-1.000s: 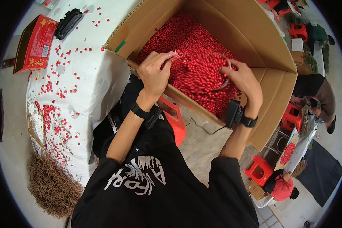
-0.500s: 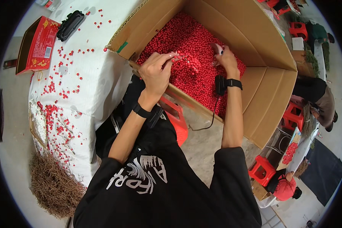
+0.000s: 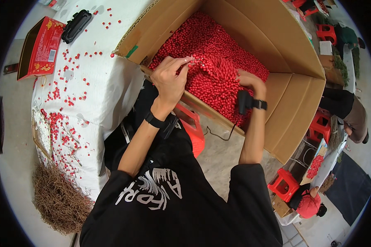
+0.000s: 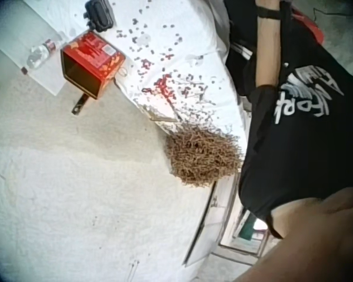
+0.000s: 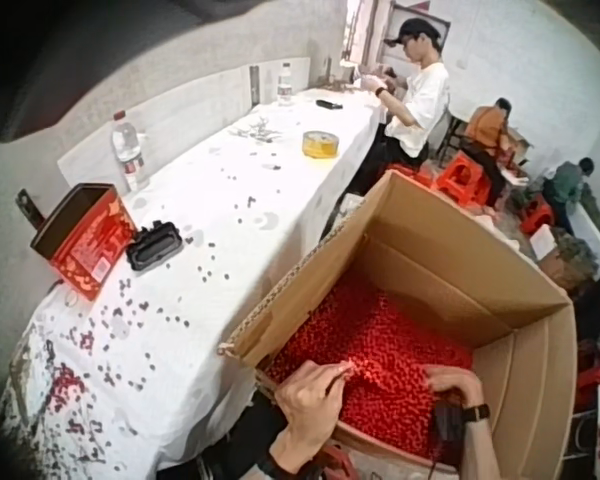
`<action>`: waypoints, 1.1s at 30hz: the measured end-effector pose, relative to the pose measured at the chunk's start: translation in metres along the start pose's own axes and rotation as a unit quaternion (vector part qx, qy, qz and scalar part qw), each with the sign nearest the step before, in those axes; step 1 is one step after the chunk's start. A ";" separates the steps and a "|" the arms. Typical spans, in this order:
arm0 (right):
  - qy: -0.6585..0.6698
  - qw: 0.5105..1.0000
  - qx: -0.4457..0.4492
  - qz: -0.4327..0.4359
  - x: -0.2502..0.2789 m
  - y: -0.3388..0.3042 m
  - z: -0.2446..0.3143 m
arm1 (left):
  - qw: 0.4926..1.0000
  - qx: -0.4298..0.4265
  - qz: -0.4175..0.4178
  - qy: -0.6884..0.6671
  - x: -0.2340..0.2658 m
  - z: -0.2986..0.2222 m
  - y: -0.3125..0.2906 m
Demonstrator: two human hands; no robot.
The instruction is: Assembling decorative floral branches by attaching red beads to stems at a workbench and staging them on boards.
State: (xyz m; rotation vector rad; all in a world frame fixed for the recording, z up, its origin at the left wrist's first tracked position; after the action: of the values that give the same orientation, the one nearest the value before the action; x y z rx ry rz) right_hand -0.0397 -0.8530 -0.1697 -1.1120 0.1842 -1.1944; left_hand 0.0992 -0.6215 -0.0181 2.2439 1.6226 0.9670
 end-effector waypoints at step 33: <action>-0.026 0.999 0.030 -0.036 -0.004 0.056 -0.069 | 1.000 0.000 0.007 0.002 -0.001 -0.001 0.001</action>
State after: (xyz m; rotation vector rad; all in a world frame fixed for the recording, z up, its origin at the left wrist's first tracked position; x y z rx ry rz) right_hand -0.0490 -0.8938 -0.2483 -1.1028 0.0694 -1.2255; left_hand 0.0999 -0.6228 -0.0172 2.2575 1.6097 0.9760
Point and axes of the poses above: each hand's wrist, its own y-axis towards the middle knuckle, its own x-axis out of the back of the hand, z = x × y, the point moved 10 cm from there along y, towards the middle knuckle
